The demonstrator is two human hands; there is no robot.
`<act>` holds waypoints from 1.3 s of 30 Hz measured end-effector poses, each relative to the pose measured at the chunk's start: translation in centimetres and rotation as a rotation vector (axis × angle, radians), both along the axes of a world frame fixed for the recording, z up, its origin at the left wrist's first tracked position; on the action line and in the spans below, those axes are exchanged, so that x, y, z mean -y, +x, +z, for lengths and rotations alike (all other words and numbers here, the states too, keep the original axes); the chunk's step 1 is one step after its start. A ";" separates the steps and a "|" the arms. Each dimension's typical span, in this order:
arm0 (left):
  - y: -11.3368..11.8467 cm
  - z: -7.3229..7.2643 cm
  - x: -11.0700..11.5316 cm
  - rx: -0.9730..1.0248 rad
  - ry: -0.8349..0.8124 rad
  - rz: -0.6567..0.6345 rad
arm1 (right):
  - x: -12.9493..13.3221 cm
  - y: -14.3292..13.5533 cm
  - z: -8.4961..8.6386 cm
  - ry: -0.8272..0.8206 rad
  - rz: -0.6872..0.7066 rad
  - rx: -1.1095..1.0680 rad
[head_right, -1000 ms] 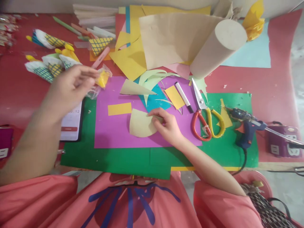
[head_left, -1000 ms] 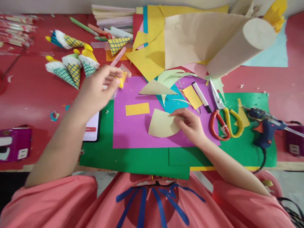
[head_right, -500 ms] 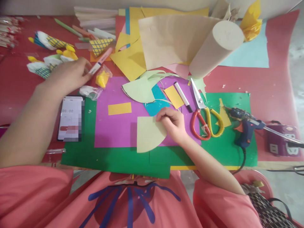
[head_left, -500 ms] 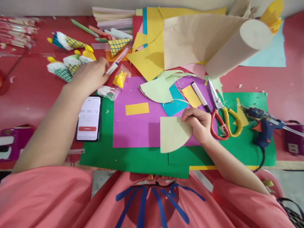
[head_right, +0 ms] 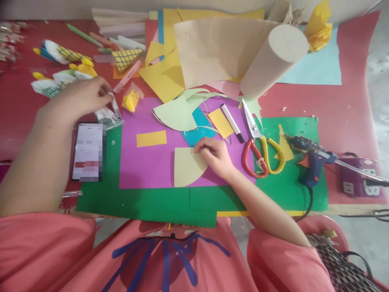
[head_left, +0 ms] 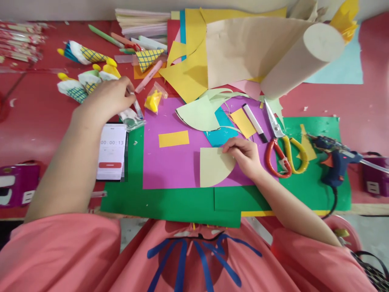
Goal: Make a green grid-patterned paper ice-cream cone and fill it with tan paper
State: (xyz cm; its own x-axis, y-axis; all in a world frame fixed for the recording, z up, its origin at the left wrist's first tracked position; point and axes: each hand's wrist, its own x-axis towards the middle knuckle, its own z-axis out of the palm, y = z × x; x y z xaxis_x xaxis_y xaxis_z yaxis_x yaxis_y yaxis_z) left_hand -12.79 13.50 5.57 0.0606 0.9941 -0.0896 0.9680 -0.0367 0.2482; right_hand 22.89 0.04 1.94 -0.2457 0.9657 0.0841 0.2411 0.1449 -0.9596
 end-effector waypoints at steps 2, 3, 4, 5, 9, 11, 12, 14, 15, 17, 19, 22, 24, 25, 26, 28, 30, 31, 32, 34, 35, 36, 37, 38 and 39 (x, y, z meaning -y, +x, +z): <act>0.3 0.0 -0.1 -0.132 -0.066 0.028 | -0.1 -0.1 0.0 0.008 0.013 0.018; 0.6 0.0 -0.1 -0.179 -0.085 0.037 | -0.1 -0.2 0.0 0.015 0.025 0.037; 0.9 0.0 0.0 -0.197 -0.089 0.045 | -0.2 -0.2 -0.1 0.030 0.038 0.067; 1.2 -0.1 0.0 -0.204 -0.089 0.057 | -0.3 -0.2 -0.1 0.057 0.053 0.106; 2.1 0.2 0.2 -0.184 -0.081 0.072 | -0.7 -0.1 -0.4 0.250 0.099 0.279; 2.6 1.1 0.7 -0.179 -0.055 0.079 | -0.9 0.0 -0.5 0.319 0.105 0.339; 2.9 1.7 1.1 -0.178 -0.026 0.097 | -1.0 0.1 -0.6 0.335 0.104 0.364; 3.6 3.0 2.2 -0.145 0.046 0.091 | -1.1 0.1 -0.6 0.341 0.105 0.402; 4.1 3.6 2.9 -0.110 0.086 0.071 | -1.1 0.2 -0.6 0.338 0.105 0.412; 5.3 4.2 4.5 0.035 0.134 -0.045 | -1.2 0.2 -0.6 0.345 0.093 0.408; 6.5 3.9 6.3 0.324 0.091 -0.149 | -1.3 0.4 -0.5 0.377 0.031 0.398; 8.7 2.1 9.0 0.696 -0.033 -0.126 | -1.4 0.7 0.0 0.401 -0.132 0.371; 10.0 0.5 10.8 0.817 -0.163 -0.125 | -1.2 0.6 0.5 0.315 -0.183 0.273; 10.7 -0.2 11.6 0.878 -0.183 -0.112 | -1.1 0.5 0.7 0.225 -0.163 0.199; 11.3 -0.8 12.4 0.907 -0.208 -0.101 | -0.9 0.2 0.9 0.110 -0.118 0.112; 12.3 -1.8 13.7 0.935 -0.158 -0.132 | -0.5 -0.5 1.1 -0.157 0.025 -0.073; 13.1 -2.4 14.6 0.802 -0.120 -0.243 | 0.0 -1.3 1.1 -0.374 0.164 -0.255; 13.4 -2.6 14.9 0.694 -0.066 -0.342 | 0.2 -1.6 1.0 -0.436 0.209 -0.324; 13.6 -2.8 15.1 0.565 0.019 -0.419 | 0.3 -1.9 0.9 -0.465 0.229 -0.373; 13.9 -3.1 15.2 0.357 0.144 -0.512 | 0.6 -2.2 0.7 -0.461 0.218 -0.407; 14.0 -3.2 15.3 0.294 0.181 -0.539 | 0.7 -2.2 0.5 -0.444 0.199 -0.406; 14.0 -3.3 15.3 0.250 0.205 -0.561 | 0.8 -2.2 0.4 -0.424 0.180 -0.402; 14.0 -3.5 15.3 0.226 0.217 -0.578 | 0.9 -2.1 0.3 -0.407 0.168 -0.402; 13.9 -3.5 15.4 0.219 0.218 -0.597 | 1.0 -2.0 0.2 -0.397 0.167 -0.408; 13.9 -3.6 15.5 0.225 0.208 -0.621 | 1.2 -1.9 0.2 -0.396 0.180 -0.420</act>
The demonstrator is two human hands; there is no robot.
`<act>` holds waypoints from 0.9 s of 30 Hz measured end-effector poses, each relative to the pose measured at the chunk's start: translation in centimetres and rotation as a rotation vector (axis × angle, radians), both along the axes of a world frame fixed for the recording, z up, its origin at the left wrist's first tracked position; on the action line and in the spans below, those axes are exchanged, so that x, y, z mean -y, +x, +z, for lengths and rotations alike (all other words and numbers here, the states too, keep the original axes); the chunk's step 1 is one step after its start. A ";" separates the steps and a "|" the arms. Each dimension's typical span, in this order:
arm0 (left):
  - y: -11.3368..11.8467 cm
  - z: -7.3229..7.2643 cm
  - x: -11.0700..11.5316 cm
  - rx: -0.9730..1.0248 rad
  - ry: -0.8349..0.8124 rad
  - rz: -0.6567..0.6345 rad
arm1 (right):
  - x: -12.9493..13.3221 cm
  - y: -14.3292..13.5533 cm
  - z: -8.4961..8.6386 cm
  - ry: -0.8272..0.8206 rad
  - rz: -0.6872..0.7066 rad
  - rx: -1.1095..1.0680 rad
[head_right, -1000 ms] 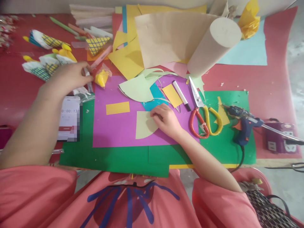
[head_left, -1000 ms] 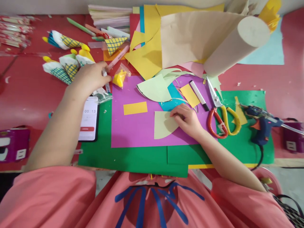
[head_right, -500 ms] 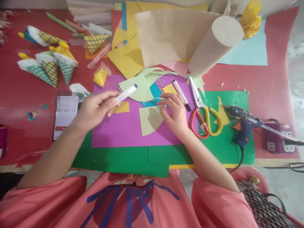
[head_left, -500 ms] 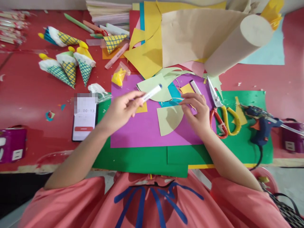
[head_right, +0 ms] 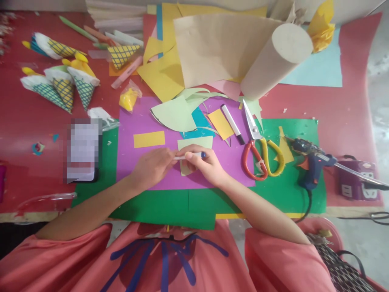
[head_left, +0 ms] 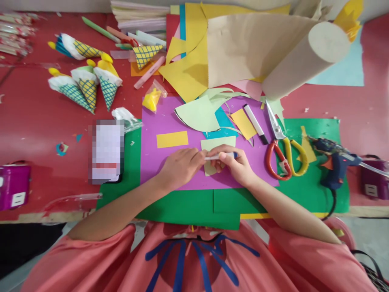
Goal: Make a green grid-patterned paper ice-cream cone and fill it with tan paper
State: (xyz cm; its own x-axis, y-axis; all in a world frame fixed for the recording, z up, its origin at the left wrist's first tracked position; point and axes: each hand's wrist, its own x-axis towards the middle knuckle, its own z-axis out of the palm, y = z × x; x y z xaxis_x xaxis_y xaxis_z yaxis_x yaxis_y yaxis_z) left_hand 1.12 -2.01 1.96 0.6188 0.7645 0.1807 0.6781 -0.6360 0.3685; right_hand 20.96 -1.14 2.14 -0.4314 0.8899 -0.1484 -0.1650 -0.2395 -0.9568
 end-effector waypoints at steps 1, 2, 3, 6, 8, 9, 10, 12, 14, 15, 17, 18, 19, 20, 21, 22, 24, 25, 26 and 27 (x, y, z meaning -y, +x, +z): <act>0.0 -0.1 0.2 0.011 -0.022 -0.029 | 0.2 0.1 0.0 -0.005 0.019 -0.015; -0.1 -0.1 0.3 0.035 -0.056 -0.064 | 0.4 0.1 0.1 -0.017 0.044 -0.025; -0.1 -0.1 0.5 0.067 -0.092 -0.095 | 0.6 0.2 0.2 -0.028 0.071 -0.026; -0.3 -0.2 0.7 0.164 -0.125 -0.194 | 1.2 0.5 0.6 0.031 0.134 0.035; -0.5 -0.3 0.6 0.202 -0.071 -0.263 | 1.4 0.7 0.9 0.191 0.151 0.092; -0.5 -0.4 0.6 0.212 -0.045 -0.286 | 1.4 0.9 1.0 0.286 0.159 0.117; -0.6 -0.5 0.5 0.220 -0.032 -0.298 | 1.4 1.1 1.1 0.375 0.169 0.136; -0.6 -0.5 0.5 0.247 -0.044 -0.290 | 1.2 1.5 1.3 0.499 0.218 0.163; -0.6 -0.5 0.4 0.275 -0.115 -0.268 | 0.9 1.7 1.3 0.554 0.262 0.170; -0.6 -0.4 0.3 0.287 -0.142 -0.248 | 0.8 1.8 1.3 0.558 0.265 0.171; -0.7 -0.2 -0.1 0.278 -0.171 -0.210 | 0.5 2.0 1.1 0.505 0.205 0.164; -0.9 0.0 -0.3 0.268 -0.128 -0.162 | 0.3 2.0 0.9 0.442 0.147 0.151; -1.1 0.1 -0.6 0.253 -0.112 -0.141 | 0.1 2.1 0.7 0.359 0.075 0.129; -1.4 0.2 -1.0 0.256 -0.104 -0.079 | -0.1 2.2 0.6 0.269 -0.005 0.094; -1.7 0.2 -1.3 0.251 -0.102 0.003 | -0.4 2.3 0.4 0.183 -0.087 0.049; -2.0 0.2 -1.7 0.234 -0.076 0.088 | -0.6 2.4 0.3 0.112 -0.157 0.003; -2.6 0.0 -2.3 0.163 0.017 0.200 | -1.2 2.6 0.1 0.028 -0.242 -0.067; -2.8 -0.1 -2.5 0.123 0.068 0.197 | -1.4 2.7 0.0 0.006 -0.260 -0.091; -2.8 -0.2 -2.6 0.102 0.128 0.201 | -1.6 2.7 -0.1 -0.010 -0.267 -0.112; -2.8 -0.3 -2.6 0.094 0.177 0.190 | -1.8 2.7 -0.1 -0.024 -0.267 -0.129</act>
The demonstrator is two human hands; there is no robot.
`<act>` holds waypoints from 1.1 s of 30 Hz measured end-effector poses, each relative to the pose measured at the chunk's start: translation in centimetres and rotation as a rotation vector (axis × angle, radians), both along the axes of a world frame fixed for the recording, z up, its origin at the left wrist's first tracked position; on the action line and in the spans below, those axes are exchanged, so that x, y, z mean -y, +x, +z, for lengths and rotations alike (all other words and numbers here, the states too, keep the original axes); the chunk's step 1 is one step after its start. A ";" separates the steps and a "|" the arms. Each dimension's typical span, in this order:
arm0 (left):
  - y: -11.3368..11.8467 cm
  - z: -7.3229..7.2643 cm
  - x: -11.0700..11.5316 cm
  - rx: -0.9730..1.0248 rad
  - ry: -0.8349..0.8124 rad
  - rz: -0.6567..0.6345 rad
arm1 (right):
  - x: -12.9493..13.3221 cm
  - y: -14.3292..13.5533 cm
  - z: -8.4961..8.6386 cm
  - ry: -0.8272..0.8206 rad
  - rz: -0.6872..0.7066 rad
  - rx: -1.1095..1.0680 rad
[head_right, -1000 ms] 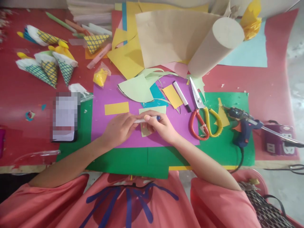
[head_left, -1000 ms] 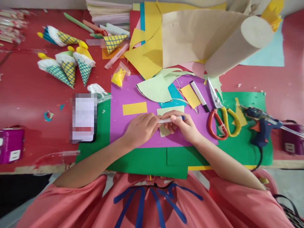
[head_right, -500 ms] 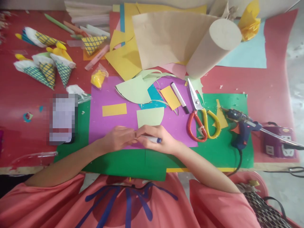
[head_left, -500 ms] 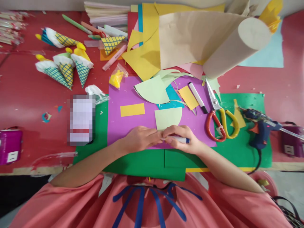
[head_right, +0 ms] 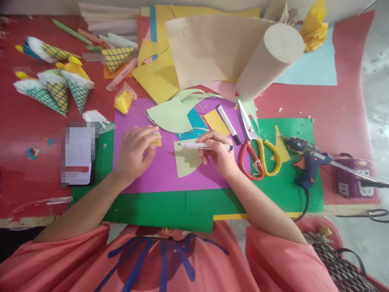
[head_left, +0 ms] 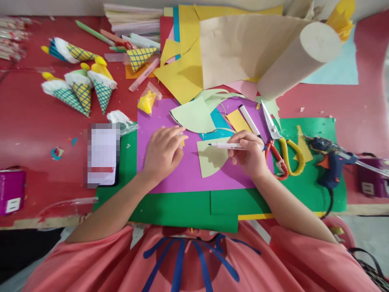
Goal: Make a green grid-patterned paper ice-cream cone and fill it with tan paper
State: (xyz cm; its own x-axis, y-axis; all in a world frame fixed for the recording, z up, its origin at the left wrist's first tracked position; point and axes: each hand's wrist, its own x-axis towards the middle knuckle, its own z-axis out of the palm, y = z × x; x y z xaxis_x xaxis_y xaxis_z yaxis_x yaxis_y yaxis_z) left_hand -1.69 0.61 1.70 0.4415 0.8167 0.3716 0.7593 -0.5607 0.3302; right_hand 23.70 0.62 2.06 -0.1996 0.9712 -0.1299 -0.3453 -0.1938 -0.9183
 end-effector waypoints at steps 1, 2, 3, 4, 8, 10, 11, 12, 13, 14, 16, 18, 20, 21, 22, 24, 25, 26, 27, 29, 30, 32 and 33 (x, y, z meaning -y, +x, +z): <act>0.1 0.0 0.1 -0.003 0.038 -0.030 | -0.1 0.0 0.0 -0.009 0.004 -0.016; 0.4 -0.1 0.4 -0.007 0.058 -0.083 | -0.1 -0.1 0.0 -0.018 0.006 -0.025; 0.8 -0.1 0.8 -0.021 0.054 -0.169 | -0.2 -0.2 -0.1 -0.024 0.005 -0.024; 1.2 0.0 1.3 -0.056 0.037 -0.284 | -0.2 -0.2 -0.1 -0.024 0.004 -0.015; 3.0 0.0 3.2 -0.302 -0.082 -0.532 | -0.2 -0.3 -0.3 0.068 -0.016 0.072; 3.4 0.0 3.5 -0.347 -0.130 -0.589 | -0.2 -0.2 -0.4 0.158 -0.038 0.133; 3.3 0.0 3.5 -0.355 -0.144 -0.619 | -0.2 -0.1 -0.5 0.199 -0.049 0.166; 3.2 0.0 3.3 -0.348 -0.143 -0.651 | -0.2 -0.1 -0.6 0.233 -0.056 0.199; 2.9 0.0 3.2 -0.334 -0.134 -0.680 | -0.1 0.0 -0.8 0.255 -0.059 0.228; 2.7 0.0 3.0 -0.312 -0.117 -0.697 | -0.1 0.0 -0.9 0.266 -0.058 0.251; 2.2 0.0 2.7 -0.282 -0.106 -0.661 | 0.0 0.1 -1.1 0.269 -0.050 0.277; 2.2 0.0 2.8 -0.295 -0.127 -0.574 | 0.0 0.1 -1.1 0.254 -0.038 0.279; 2.5 0.2 3.3 -0.345 -0.157 -0.487 | 0.0 0.1 -1.1 0.244 -0.034 0.290; 2.8 0.3 3.6 -0.376 -0.166 -0.452 | 0.1 0.0 -1.0 0.246 -0.036 0.307; 3.2 0.4 4.0 -0.408 -0.172 -0.417 | 0.1 0.0 -0.9 0.255 -0.039 0.328; 3.8 0.8 4.8 -0.473 -0.183 -0.331 | 0.3 -0.2 -0.7 0.280 -0.042 0.380; 4.1 0.9 5.1 -0.489 -0.188 -0.293 | 0.4 -0.3 -0.7 0.289 -0.039 0.403; 4.3 1.0 5.4 -0.494 -0.196 -0.266 | 0.5 -0.3 -0.6 0.296 -0.034 0.425; 4.4 1.0 5.5 -0.489 -0.199 -0.245 | 0.6 -0.3 -0.6 0.305 -0.030 0.449; 4.3 0.8 5.5 -0.453 -0.181 -0.229 | 0.8 -0.3 -0.7 0.337 -0.020 0.501; 4.2 0.7 5.4 -0.428 -0.158 -0.237 | 0.8 -0.2 -0.7 0.359 -0.014 0.520; 3.9 0.5 5.1 -0.386 -0.111 -0.281 | 0.9 -0.1 -0.7 0.394 -0.002 0.533; 3.8 0.5 5.0 -0.375 -0.092 -0.304 | 0.9 -0.1 -0.8 0.402 -0.003 0.528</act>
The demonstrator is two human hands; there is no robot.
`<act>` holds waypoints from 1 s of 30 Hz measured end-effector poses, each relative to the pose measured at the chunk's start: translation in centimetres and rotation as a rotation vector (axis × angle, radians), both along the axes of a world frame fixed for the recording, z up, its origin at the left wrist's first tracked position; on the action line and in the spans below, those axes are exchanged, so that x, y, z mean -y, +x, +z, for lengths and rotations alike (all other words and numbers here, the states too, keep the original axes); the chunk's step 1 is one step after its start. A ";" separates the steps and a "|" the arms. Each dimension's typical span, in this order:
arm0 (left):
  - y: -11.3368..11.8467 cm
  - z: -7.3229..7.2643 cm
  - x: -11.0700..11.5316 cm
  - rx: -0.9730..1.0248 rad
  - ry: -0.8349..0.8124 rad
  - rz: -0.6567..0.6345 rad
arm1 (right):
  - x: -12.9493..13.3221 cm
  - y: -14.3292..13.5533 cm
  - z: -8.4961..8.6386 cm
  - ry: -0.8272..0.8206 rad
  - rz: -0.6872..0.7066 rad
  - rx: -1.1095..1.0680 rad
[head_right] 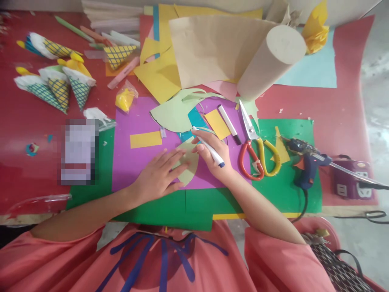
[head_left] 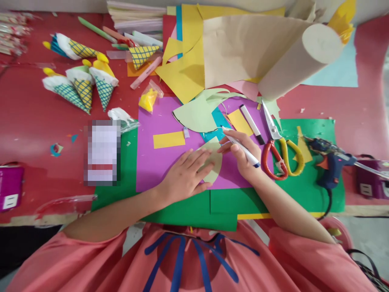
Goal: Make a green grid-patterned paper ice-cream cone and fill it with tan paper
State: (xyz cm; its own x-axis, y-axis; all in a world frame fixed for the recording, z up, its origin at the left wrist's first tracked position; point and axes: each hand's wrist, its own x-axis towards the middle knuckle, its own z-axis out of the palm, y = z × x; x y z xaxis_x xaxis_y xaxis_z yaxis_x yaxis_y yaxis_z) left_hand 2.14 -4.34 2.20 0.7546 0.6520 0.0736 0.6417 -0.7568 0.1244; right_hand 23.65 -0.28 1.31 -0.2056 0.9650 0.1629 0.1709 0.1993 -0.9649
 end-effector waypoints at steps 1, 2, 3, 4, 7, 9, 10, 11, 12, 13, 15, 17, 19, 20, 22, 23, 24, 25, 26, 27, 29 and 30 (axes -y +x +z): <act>0.0 0.0 -0.1 0.001 0.005 -0.014 | 0.0 0.0 0.0 0.002 -0.005 -0.012; 0.0 0.0 -0.1 -0.010 0.003 -0.017 | 0.0 0.0 0.0 -0.002 -0.017 -0.029; 0.0 0.1 0.0 -0.028 0.000 -0.006 | 0.0 -0.1 -0.1 -0.012 -0.033 -0.053; 0.2 0.2 0.1 -0.052 -0.007 0.014 | 0.0 -0.3 -0.1 -0.026 -0.046 -0.085; 0.8 0.2 0.8 -0.098 -0.031 0.067 | 0.0 -0.8 -0.2 -0.077 -0.070 -0.214; 1.2 -0.1 1.3 -0.101 -0.051 0.095 | -0.1 -1.0 -0.2 -0.107 -0.077 -0.261; 1.4 -0.3 1.4 -0.092 -0.063 0.104 | -0.1 -1.1 -0.2 -0.123 -0.076 -0.261; 1.4 -0.5 1.5 -0.070 -0.074 0.109 | -0.1 -1.2 -0.1 -0.141 -0.072 -0.249; 1.4 -0.7 1.4 -0.032 -0.082 0.109 | -0.1 -1.2 0.0 -0.157 -0.064 -0.231; 1.2 -0.8 1.2 0.021 -0.088 0.100 | 0.0 -1.2 0.0 -0.166 -0.056 -0.215; 0.5 -0.9 0.3 0.168 -0.088 0.062 | 0.1 -1.2 0.0 -0.157 -0.042 -0.186; -0.7 -0.7 -1.2 0.295 -0.069 -0.034 | 0.1 -1.1 -0.1 -0.130 -0.038 -0.160; -2.0 -0.4 -2.8 0.301 -0.062 -0.069 | 0.1 -1.0 -0.2 -0.119 -0.041 -0.147; -2.6 -0.3 -3.5 0.246 -0.086 -0.064 | 0.1 -1.0 -0.2 -0.124 -0.040 -0.150; -3.2 -0.2 -4.3 0.144 -0.125 -0.089 | 0.0 -0.9 -0.2 -0.143 -0.035 -0.175; -3.2 -0.2 -4.4 0.139 -0.109 -0.098 | 0.0 -0.9 -0.1 -0.155 -0.034 -0.190; -3.1 -0.3 -4.3 0.100 -0.122 -0.069 | -0.1 -0.9 -0.1 -0.167 -0.038 -0.205; -2.9 -0.4 -4.0 0.103 -0.094 -0.071 | -0.2 -0.9 0.0 -0.182 -0.046 -0.220; -2.6 -0.5 -3.5 0.092 -0.071 -0.058 | -0.2 -0.9 0.0 -0.198 -0.057 -0.235; -2.2 -0.5 -3.0 0.067 -0.069 -0.045 | -0.3 -0.9 0.0 -0.214 -0.068 -0.252; -1.4 -0.6 -1.8 0.032 -0.074 0.001 | -0.5 -1.0 0.0 -0.245 -0.072 -0.289; -0.9 -0.6 -1.2 0.016 -0.076 0.030 | -0.6 -1.0 -0.1 -0.259 -0.064 -0.301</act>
State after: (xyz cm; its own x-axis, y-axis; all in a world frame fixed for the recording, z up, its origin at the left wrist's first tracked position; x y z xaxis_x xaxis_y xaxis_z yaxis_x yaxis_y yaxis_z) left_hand 1.20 -3.12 1.64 0.7340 0.6782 0.0351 0.6612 -0.7254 0.1915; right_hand 22.60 0.29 1.23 -0.1239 0.9913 -0.0435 -0.1229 -0.0588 -0.9907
